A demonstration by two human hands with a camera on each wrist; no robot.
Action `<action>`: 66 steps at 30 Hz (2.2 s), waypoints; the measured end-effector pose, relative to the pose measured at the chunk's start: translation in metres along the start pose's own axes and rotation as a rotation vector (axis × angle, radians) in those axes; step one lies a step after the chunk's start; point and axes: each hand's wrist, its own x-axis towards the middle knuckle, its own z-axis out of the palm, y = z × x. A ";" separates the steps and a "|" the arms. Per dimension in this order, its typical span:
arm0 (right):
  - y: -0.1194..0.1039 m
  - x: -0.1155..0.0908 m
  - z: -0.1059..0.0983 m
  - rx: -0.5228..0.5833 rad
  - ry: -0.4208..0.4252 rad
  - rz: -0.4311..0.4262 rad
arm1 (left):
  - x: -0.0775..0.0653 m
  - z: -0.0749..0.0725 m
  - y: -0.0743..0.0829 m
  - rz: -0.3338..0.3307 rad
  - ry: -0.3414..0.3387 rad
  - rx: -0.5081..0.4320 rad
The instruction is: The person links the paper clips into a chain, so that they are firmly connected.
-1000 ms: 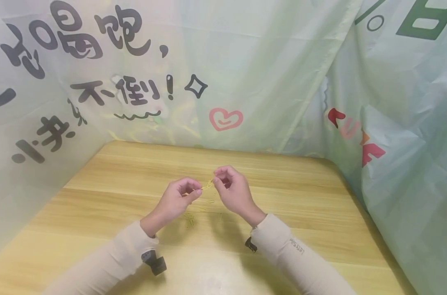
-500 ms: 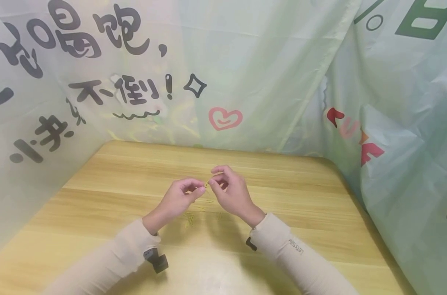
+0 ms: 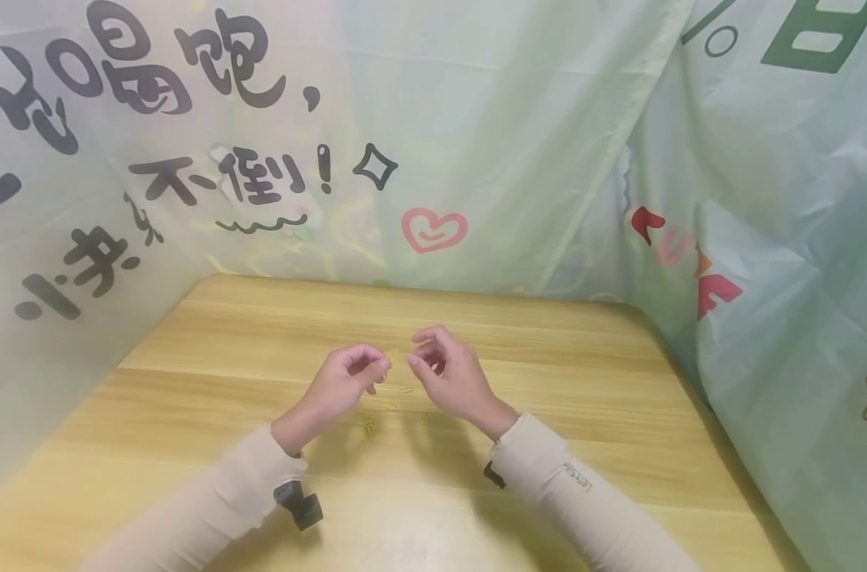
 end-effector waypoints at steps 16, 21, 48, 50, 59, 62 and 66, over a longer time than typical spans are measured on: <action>0.023 -0.005 0.003 -0.101 -0.410 0.071 | -0.003 -0.009 0.003 -0.066 -0.085 -0.049; 0.031 -0.006 0.006 -0.179 -0.539 0.110 | -0.003 -0.009 0.002 -0.056 -0.121 -0.102; 0.055 -0.012 0.017 -0.348 -0.690 0.075 | -0.004 -0.013 0.010 0.192 -0.088 0.002; 0.056 -0.012 0.017 -0.345 -0.687 0.068 | -0.003 -0.013 0.010 0.192 -0.077 -0.006; 0.058 -0.013 0.017 -0.326 -0.667 0.051 | -0.004 -0.013 0.010 0.184 -0.053 -0.030; 0.059 -0.013 0.017 -0.330 -0.666 0.051 | -0.004 -0.013 0.011 0.163 -0.059 -0.044; 0.058 -0.014 0.017 -0.352 -0.671 0.049 | -0.004 -0.013 0.012 0.142 -0.058 -0.052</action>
